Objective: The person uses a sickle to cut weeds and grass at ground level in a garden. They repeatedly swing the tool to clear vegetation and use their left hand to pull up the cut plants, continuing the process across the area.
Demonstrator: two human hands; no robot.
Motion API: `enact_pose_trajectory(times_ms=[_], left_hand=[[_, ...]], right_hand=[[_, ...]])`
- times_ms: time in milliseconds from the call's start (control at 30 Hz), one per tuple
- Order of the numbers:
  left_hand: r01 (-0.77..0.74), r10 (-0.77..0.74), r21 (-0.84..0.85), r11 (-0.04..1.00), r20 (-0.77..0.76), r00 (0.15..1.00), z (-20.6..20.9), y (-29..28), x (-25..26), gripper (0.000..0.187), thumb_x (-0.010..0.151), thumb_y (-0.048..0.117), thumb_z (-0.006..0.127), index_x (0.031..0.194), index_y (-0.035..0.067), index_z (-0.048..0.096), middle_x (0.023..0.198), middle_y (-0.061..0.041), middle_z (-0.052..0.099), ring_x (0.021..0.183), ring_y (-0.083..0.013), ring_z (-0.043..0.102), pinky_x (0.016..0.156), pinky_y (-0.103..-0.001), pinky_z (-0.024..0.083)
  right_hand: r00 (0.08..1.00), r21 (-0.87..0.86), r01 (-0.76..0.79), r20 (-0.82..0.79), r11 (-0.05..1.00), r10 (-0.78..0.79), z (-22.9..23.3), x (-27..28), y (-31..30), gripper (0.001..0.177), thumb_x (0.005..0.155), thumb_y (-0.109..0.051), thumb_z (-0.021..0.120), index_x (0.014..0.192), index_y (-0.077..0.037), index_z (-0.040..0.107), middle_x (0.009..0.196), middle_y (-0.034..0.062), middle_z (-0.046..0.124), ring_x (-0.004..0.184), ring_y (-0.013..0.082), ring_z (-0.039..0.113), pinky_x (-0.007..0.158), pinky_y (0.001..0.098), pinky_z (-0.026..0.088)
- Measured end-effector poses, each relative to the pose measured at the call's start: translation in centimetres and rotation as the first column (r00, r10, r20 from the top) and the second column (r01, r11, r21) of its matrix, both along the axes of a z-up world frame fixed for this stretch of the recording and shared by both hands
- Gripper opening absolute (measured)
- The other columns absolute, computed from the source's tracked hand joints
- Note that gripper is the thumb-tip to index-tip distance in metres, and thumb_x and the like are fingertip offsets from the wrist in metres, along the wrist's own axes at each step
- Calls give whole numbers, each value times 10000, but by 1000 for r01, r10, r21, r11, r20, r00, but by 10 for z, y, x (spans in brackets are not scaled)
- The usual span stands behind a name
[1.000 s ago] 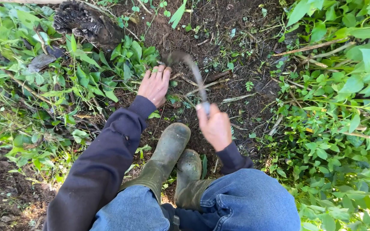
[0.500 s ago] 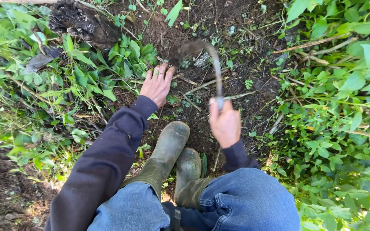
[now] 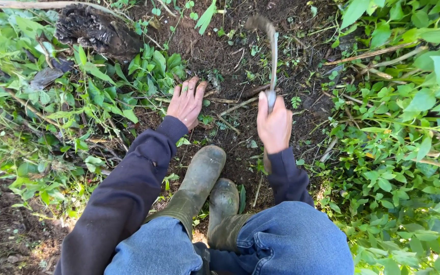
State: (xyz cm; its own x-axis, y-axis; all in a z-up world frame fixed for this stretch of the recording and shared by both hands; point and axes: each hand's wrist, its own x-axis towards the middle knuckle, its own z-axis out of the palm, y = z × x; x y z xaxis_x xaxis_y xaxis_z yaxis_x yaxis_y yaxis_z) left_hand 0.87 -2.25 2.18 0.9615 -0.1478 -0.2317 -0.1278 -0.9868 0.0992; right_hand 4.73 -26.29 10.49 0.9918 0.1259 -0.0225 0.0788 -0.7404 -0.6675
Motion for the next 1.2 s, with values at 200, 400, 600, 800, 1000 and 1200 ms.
enact_pose_trajectory(times_ms=[200,400,600,800,1000,1200], left_hand=[[13,0,117,993,-108,994,31,-4,24,981,695,122,786,1567,49,343,1500,-269,431,1360,-353,409,1127,-486,290],[-171,149,-171,970,-131,980,57,-18,85,1157,606,491,925,1510,28,373,1490,-282,410,1415,-420,370,1174,-644,229],[18,-24,82,996,70,997,-4,-59,194,607,996,134,497,1554,-23,318,1577,-266,394,1448,-374,399,1152,-539,375],[-162,123,373,914,126,984,-91,-61,219,406,1042,337,373,1282,50,531,728,-9,630,589,-172,572,484,-349,377],[-61,61,-22,998,27,998,-95,-19,211,219,1037,46,497,1232,26,596,604,-5,630,472,-159,613,415,-327,542],[-49,68,-232,971,76,995,-98,-13,190,196,945,152,466,1076,113,607,768,-200,746,777,-413,769,682,-535,607]], right_hand=[[990,132,-55,-118,990,71,-17,-9,9,441,1105,-344,441,793,-75,599,511,72,548,409,218,529,459,326,438],[996,60,46,-85,997,-41,2,-4,-8,416,1098,-307,568,757,-69,561,482,58,518,413,214,510,447,327,387],[974,50,140,-185,989,-129,8,4,-5,316,1075,-369,504,934,-101,597,675,-16,523,479,105,418,412,314,415],[970,-25,156,-182,987,-158,12,21,1,351,1043,-406,540,926,-85,621,622,28,547,517,208,510,528,411,434],[969,70,69,-240,995,-50,-17,38,8,311,1073,-378,502,901,-126,562,621,-58,466,410,63,341,329,272,379],[921,-2,9,-389,1000,-9,3,5,-16,467,1064,-418,522,758,-74,600,509,94,576,421,219,543,445,339,427]])
